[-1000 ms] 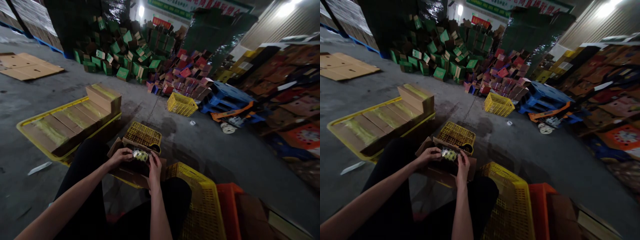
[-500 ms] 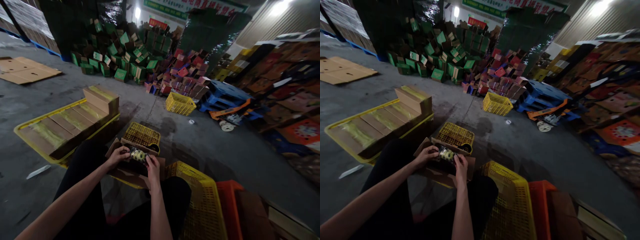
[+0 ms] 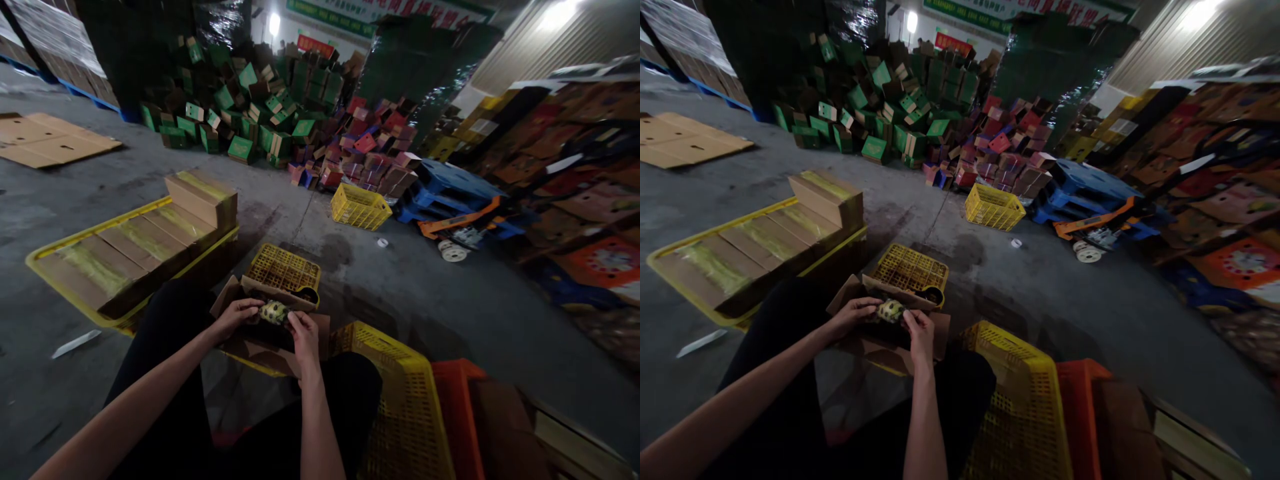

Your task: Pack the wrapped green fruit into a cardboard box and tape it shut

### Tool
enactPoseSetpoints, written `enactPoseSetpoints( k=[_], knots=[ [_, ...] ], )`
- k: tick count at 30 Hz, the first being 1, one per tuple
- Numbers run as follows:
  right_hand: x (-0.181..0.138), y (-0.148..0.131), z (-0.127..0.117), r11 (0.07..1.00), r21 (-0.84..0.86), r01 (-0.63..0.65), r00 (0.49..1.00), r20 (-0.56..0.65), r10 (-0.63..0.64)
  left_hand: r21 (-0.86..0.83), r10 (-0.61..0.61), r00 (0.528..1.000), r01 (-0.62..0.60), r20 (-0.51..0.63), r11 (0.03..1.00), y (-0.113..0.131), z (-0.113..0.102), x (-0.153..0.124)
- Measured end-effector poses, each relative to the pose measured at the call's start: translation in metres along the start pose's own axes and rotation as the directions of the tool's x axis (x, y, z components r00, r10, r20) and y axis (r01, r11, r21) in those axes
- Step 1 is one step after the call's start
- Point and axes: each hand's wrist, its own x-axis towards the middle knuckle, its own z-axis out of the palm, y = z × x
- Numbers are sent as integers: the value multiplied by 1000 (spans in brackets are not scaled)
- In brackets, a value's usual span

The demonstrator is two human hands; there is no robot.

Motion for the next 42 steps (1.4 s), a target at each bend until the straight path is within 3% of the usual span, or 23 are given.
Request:
enactPoseSetpoints(
  k=[3,9,13,17,22,25,28,34,42],
  knots=[
    [0,1,2,996,87,-25,999,-20,27,58,-14,999,11,48,998,3,5,-2],
    [-2,6,6,976,191,-109,994,-5,111,262,146,977,-184,157,947,12,13,-4],
    [-3,6,9,978,172,-120,993,19,119,227,77,980,-118,184,967,19,16,-7],
    [-3,0,8,999,38,33,998,-50,-31,184,14,983,-48,184,982,28,21,-12],
    [-3,-3,5,988,-133,81,996,39,-76,82,-52,969,33,240,996,28,25,-16],
    [-3,0,5,989,-119,87,996,2,-87,33,-112,967,108,231,994,22,25,-15],
    [-3,2,7,997,-48,55,998,-15,-56,10,-105,978,105,180,994,19,26,-14],
    [-1,4,8,997,51,50,996,-77,-46,-36,-114,952,129,282,991,21,29,-17],
    [0,2,11,995,-77,57,998,17,-56,-40,-177,943,196,281,980,11,21,-14]
  ],
)
